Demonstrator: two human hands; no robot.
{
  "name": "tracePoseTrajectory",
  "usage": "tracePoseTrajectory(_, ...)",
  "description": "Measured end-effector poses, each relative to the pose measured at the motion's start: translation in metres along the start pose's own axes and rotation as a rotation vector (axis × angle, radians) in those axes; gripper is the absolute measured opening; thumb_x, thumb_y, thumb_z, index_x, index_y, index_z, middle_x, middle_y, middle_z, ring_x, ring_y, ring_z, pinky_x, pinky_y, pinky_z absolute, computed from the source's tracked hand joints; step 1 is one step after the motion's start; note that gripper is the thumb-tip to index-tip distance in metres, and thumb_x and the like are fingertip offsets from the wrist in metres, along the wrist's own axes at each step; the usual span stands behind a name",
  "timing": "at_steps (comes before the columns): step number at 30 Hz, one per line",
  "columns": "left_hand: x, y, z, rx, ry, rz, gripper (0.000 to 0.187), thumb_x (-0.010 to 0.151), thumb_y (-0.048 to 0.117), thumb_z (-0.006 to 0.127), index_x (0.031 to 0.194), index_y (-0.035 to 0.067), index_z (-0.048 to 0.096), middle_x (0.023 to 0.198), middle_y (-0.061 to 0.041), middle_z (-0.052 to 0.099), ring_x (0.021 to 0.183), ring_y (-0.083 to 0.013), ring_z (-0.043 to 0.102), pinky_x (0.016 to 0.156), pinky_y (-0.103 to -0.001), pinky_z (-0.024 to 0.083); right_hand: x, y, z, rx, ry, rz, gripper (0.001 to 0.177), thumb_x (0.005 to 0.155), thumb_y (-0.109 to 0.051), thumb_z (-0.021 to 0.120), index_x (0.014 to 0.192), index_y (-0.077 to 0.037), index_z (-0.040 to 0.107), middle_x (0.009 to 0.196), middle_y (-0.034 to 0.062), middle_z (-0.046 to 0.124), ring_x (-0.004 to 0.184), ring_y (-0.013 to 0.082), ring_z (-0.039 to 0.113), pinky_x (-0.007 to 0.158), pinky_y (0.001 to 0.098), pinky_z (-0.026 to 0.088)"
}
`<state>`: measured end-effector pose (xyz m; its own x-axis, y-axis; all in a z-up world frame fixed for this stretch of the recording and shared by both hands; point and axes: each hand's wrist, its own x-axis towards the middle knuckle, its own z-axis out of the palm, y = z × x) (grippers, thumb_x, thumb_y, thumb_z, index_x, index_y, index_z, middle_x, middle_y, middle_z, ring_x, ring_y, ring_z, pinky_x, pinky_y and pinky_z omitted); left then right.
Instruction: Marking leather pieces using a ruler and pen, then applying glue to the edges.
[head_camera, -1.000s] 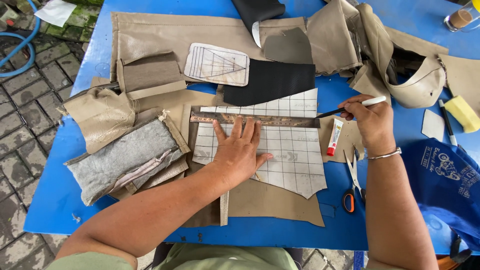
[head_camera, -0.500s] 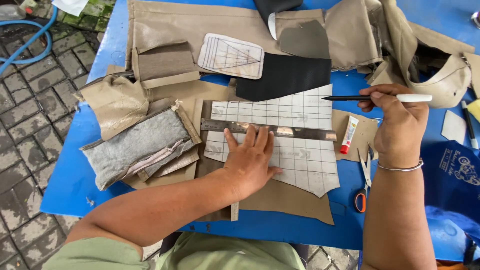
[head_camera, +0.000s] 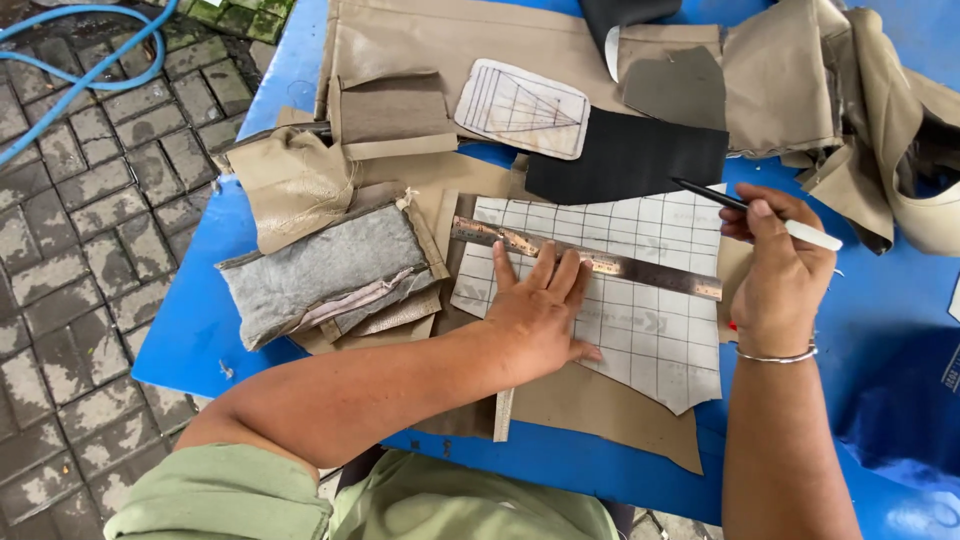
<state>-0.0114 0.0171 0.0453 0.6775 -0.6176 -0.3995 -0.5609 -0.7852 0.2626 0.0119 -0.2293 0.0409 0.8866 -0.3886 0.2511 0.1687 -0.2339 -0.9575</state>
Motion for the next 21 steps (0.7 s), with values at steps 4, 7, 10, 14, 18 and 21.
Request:
tracePoseTrajectory(4, 0.0, -0.007, -0.01, 0.005, 0.018, 0.035, 0.105, 0.089, 0.076, 0.05, 0.163, 0.011, 0.015, 0.161, -0.016, 0.015, 0.152, -0.0377, 0.009, 0.111, -0.085, 0.009, 0.002, 0.004, -0.011, -0.003, -0.035, -0.119, 0.029, 0.114, -0.029, 0.058, 0.126, -0.004, 0.064, 0.123, 0.0102, 0.066, 0.095, 0.0179, 0.07, 0.081, 0.0265, 0.059)
tracePoseTrajectory(7, 0.0, -0.005, -0.007, -0.021, -0.012, 0.014, 0.108, 0.089, 0.075, 0.055, 0.162, 0.006, 0.015, 0.161, -0.012, 0.013, 0.153, -0.036, 0.004, 0.112, -0.085, 0.004, -0.002, -0.006, -0.016, -0.095, -0.063, -0.216, 0.034, 0.121, -0.025, 0.047, 0.137, 0.004, 0.056, 0.11, 0.0225, 0.066, 0.098, 0.0248, 0.068, 0.085, 0.0329, 0.057)
tracePoseTrajectory(10, -0.013, 0.007, 0.003, 0.106, 0.172, 0.049, 0.091, 0.094, 0.067, 0.057, 0.154, 0.004, 0.03, 0.155, -0.023, 0.029, 0.144, -0.0433, 0.028, 0.109, -0.08, 0.027, 0.001, -0.002, -0.021, -0.117, -0.19, -0.34, 0.028, 0.124, -0.012, 0.046, 0.143, 0.008, 0.051, 0.116, 0.0276, 0.062, 0.108, 0.0347, 0.068, 0.091, 0.0391, 0.058)
tracePoseTrajectory(14, -0.019, 0.033, 0.038, 0.347, 0.121, 0.014, 0.097, 0.095, 0.08, 0.035, 0.154, 0.003, 0.032, 0.155, -0.022, 0.029, 0.137, -0.0415, 0.031, 0.1, -0.077, 0.039, -0.003, -0.007, -0.02, -0.288, -0.27, -0.467, 0.022, 0.12, 0.004, 0.049, 0.14, 0.011, 0.054, 0.122, 0.0295, 0.063, 0.107, 0.0353, 0.066, 0.096, 0.0429, 0.058)
tracePoseTrajectory(18, -0.021, 0.029, 0.024, 0.193, 0.059, 0.008, 0.097, 0.096, 0.076, 0.036, 0.16, 0.006, 0.017, 0.161, -0.023, 0.014, 0.148, -0.0455, 0.012, 0.105, -0.087, 0.021, 0.001, -0.005, -0.022, -0.702, -0.403, -0.581, 0.027, 0.11, -0.002, 0.059, 0.136, 0.002, 0.065, 0.123, 0.0143, 0.073, 0.112, 0.0329, 0.066, 0.097, 0.0428, 0.051)
tracePoseTrajectory(21, -0.033, 0.025, -0.001, 0.024, -0.005, 0.035, 0.087, 0.099, 0.066, 0.037, 0.162, 0.008, 0.022, 0.165, -0.029, 0.013, 0.153, -0.0477, 0.006, 0.103, -0.09, 0.008, 0.005, 0.037, -0.018, -0.902, -0.397, -0.591, 0.047, 0.094, -0.021, 0.079, 0.139, -0.017, 0.069, 0.119, 0.0057, 0.074, 0.115, 0.0307, 0.067, 0.098, 0.0454, 0.055)
